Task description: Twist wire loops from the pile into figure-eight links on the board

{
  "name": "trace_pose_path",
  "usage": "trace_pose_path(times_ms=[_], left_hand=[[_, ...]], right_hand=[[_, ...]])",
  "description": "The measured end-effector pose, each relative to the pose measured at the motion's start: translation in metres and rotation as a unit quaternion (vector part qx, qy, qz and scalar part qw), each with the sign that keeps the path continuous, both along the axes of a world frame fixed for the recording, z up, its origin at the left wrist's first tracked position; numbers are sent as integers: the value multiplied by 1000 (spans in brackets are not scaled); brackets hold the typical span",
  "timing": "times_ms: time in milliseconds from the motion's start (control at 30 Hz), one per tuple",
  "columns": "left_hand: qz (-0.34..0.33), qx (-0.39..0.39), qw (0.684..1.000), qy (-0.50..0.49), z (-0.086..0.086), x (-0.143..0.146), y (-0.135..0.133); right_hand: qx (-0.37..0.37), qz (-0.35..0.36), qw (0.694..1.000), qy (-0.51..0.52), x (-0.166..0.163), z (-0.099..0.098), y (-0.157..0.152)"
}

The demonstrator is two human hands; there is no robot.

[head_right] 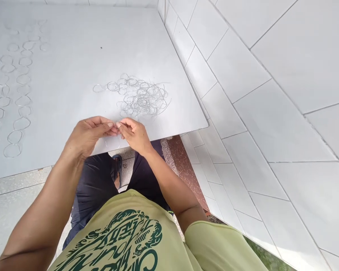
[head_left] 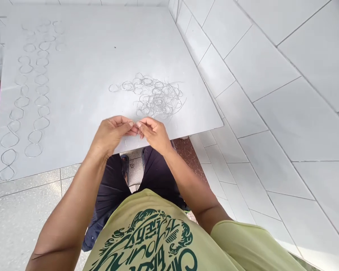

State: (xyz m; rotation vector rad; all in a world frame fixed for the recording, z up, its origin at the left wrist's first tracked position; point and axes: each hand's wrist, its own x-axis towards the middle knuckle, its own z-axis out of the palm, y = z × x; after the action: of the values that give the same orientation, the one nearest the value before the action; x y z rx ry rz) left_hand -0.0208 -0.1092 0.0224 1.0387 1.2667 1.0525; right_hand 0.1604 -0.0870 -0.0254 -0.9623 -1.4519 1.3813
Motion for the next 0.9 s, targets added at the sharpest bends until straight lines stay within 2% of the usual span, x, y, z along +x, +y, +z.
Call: trace_pose_path(times_ms=[167, 400, 500, 733, 900], left_hand=[[28, 18, 999, -13, 5, -5, 9], [82, -7, 991, -104, -9, 3, -3], [57, -20, 991, -117, -9, -2, -8], [-84, -27, 990, -108, -2, -27, -5], [-62, -47, 990, -116, 8, -34, -7]], right_hand=[[-24, 69, 997, 36, 9, 7, 11], [-12, 54, 998, 16, 7, 9, -3], [-6, 59, 998, 36, 3, 9, -4], [31, 80, 996, -3, -1, 18, -8], [33, 120, 992, -1, 1, 32, -12]])
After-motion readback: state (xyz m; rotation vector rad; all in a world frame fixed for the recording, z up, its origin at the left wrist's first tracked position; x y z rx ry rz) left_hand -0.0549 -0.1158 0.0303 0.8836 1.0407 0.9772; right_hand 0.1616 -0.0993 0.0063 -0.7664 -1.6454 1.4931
